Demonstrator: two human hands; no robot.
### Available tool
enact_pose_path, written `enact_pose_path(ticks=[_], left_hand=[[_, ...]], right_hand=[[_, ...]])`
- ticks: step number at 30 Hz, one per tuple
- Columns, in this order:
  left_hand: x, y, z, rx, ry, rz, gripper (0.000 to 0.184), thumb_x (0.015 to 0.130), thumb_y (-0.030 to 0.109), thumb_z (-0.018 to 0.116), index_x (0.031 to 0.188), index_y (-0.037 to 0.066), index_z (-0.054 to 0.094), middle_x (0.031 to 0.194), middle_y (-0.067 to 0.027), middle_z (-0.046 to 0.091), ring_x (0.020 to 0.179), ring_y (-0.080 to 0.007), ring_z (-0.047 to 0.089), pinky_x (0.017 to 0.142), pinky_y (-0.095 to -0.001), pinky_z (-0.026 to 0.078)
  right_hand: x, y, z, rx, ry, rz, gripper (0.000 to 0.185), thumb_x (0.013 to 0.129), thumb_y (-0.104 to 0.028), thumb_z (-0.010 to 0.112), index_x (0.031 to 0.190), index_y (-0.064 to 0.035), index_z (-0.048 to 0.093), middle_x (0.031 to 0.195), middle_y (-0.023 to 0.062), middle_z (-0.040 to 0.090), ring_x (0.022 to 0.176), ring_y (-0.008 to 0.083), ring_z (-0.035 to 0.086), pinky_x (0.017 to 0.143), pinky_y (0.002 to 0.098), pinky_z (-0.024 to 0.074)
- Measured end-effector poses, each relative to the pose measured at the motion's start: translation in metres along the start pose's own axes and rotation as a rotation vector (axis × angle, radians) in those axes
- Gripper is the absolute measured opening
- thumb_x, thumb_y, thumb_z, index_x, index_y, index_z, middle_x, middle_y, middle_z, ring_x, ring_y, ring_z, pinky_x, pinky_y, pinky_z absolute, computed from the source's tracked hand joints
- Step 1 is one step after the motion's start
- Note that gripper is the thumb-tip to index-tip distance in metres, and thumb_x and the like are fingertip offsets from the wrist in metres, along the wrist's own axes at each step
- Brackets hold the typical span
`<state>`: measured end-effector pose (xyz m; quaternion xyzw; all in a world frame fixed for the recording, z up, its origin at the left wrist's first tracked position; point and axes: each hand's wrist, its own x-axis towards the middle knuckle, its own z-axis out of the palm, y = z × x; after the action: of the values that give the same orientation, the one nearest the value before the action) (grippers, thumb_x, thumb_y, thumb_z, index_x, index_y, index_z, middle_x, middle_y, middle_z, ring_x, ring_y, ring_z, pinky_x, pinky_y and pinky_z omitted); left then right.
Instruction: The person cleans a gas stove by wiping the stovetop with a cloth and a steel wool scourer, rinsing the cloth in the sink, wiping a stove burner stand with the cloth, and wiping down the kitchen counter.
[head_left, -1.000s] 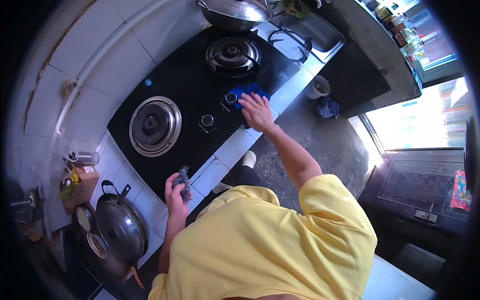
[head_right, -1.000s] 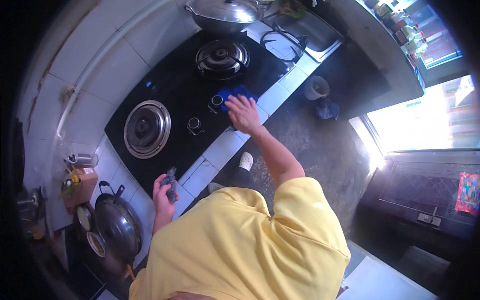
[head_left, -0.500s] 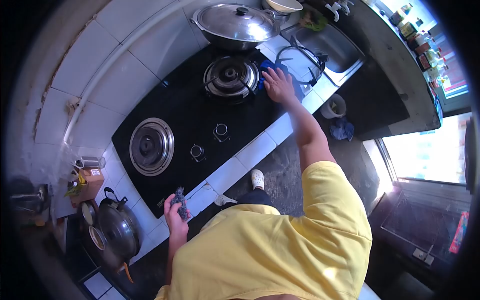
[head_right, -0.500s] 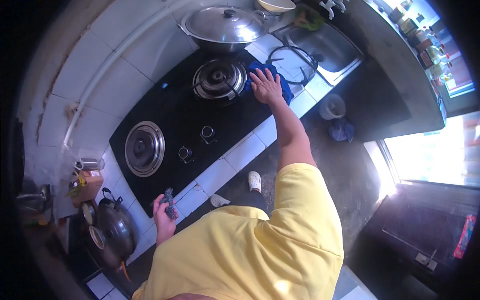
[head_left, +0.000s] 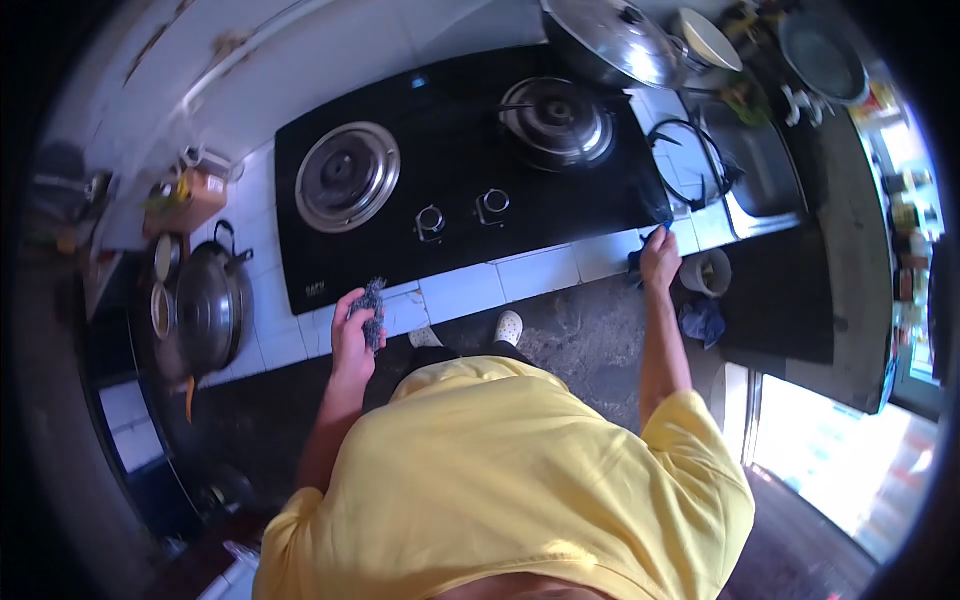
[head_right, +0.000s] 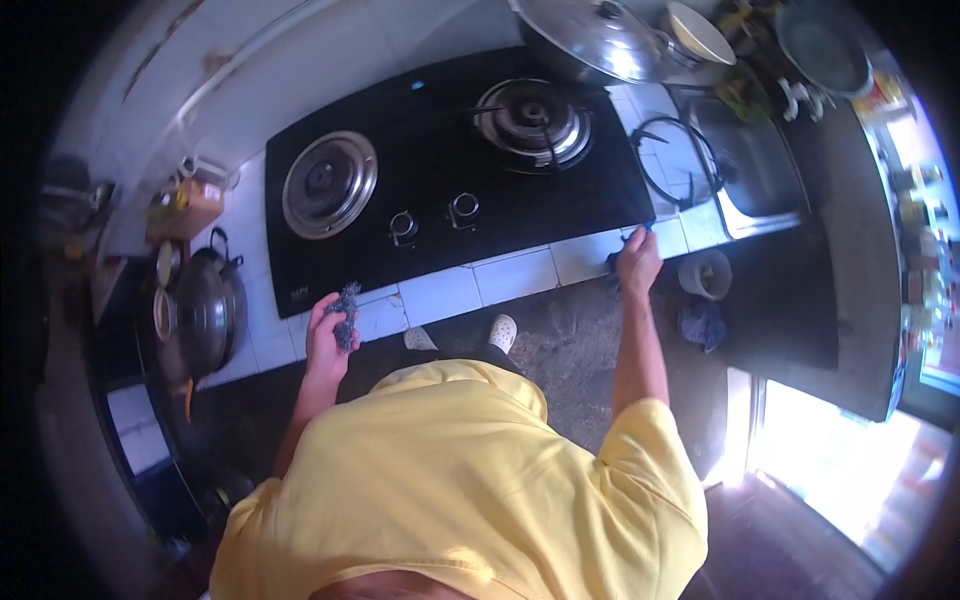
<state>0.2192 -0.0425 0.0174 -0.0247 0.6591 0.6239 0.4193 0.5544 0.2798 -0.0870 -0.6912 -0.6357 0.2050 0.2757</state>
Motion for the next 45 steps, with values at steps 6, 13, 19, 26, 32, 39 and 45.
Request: enact_pose_path(ticks=[6, 13, 19, 26, 32, 39, 45], left_hand=[[-0.003, -0.005, 0.000, -0.018, 0.013, -0.033, 0.037, 0.076, 0.005, 0.048, 0.112, 0.010, 0.046, 0.080, -0.0119, 0.058, 0.050, -0.0161, 0.051, 0.038, -0.0250, 0.041], [0.005, -0.008, -0.011, -0.097, -0.109, -0.012, 0.038, 0.076, 0.003, 0.047, 0.113, 0.011, 0.046, 0.083, -0.0151, 0.057, 0.049, -0.0177, 0.052, 0.038, -0.0263, 0.042], [0.004, -0.023, -0.016, -0.047, -0.097, -0.119, 0.035, 0.077, 0.005, 0.046, 0.112, 0.013, 0.046, 0.085, -0.0138, 0.058, 0.049, -0.0161, 0.052, 0.038, -0.0246, 0.041], [-0.013, -0.037, 0.038, 0.052, -0.154, -0.121, 0.036, 0.076, 0.003, 0.046, 0.111, 0.013, 0.046, 0.084, -0.0152, 0.057, 0.049, -0.0175, 0.051, 0.038, -0.0270, 0.041], [-0.030, -0.063, 0.186, 0.099, -0.387, -0.041, 0.041, 0.076, 0.002, 0.047, 0.115, 0.014, 0.045, 0.091, -0.0143, 0.055, 0.055, -0.0164, 0.053, 0.042, -0.0256, 0.043], [-0.020, -0.105, 0.458, 0.364, -0.793, 0.298, 0.047, 0.077, 0.003, 0.057, 0.119, 0.006, 0.038, 0.093, -0.0052, 0.053, 0.071, -0.0102, 0.053, 0.049, -0.0228, 0.043], [0.014, -0.100, 0.633, 0.388, -0.671, 0.130, 0.033, 0.077, 0.015, 0.061, 0.108, 0.015, 0.047, 0.085, -0.0028, 0.056, 0.061, -0.0104, 0.054, 0.042, -0.0247, 0.042]], right_hand=[[-0.132, -0.146, 0.058, 0.191, -0.241, -1.071, 0.028, 0.072, -0.013, 0.062, 0.099, -0.0114, 0.059, 0.094, 0.0094, 0.059, 0.087, 0.0277, 0.056, 0.071, 0.0386, 0.0453], [-0.189, -0.162, 0.116, -0.104, -0.411, -1.389, 0.040, 0.079, -0.020, 0.047, 0.119, -0.0250, 0.049, 0.131, -0.0002, 0.042, 0.119, 0.0210, 0.037, 0.092, 0.0392, 0.0309], [-0.093, -0.091, 0.058, -0.406, -0.259, -1.177, 0.051, 0.077, -0.015, 0.054, 0.124, -0.0264, 0.042, 0.135, -0.0008, 0.036, 0.123, 0.0236, 0.034, 0.095, 0.0429, 0.0288], [0.027, 0.008, -0.022, -0.333, 0.003, -0.786, 0.041, 0.070, -0.004, 0.052, 0.109, -0.0167, 0.057, 0.119, 0.0037, 0.051, 0.108, 0.0269, 0.046, 0.086, 0.0366, 0.0398], [0.048, 0.105, -0.076, 0.754, -0.002, 0.101, 0.027, 0.073, -0.001, 0.042, 0.090, -0.0040, 0.063, 0.082, 0.0077, 0.062, 0.070, 0.0204, 0.060, 0.065, 0.0289, 0.0465], [0.056, 0.176, -0.186, 1.653, -0.154, 0.828, 0.015, 0.084, -0.022, 0.049, 0.086, -0.0091, 0.056, 0.072, 0.0053, 0.060, 0.062, 0.0172, 0.058, 0.057, 0.0308, 0.0491], [0.106, 0.217, -0.226, 1.783, -0.142, 0.791, 0.022, 0.086, -0.031, 0.051, 0.078, -0.0114, 0.057, 0.070, 0.0039, 0.062, 0.061, 0.0172, 0.060, 0.058, 0.0307, 0.0505]])
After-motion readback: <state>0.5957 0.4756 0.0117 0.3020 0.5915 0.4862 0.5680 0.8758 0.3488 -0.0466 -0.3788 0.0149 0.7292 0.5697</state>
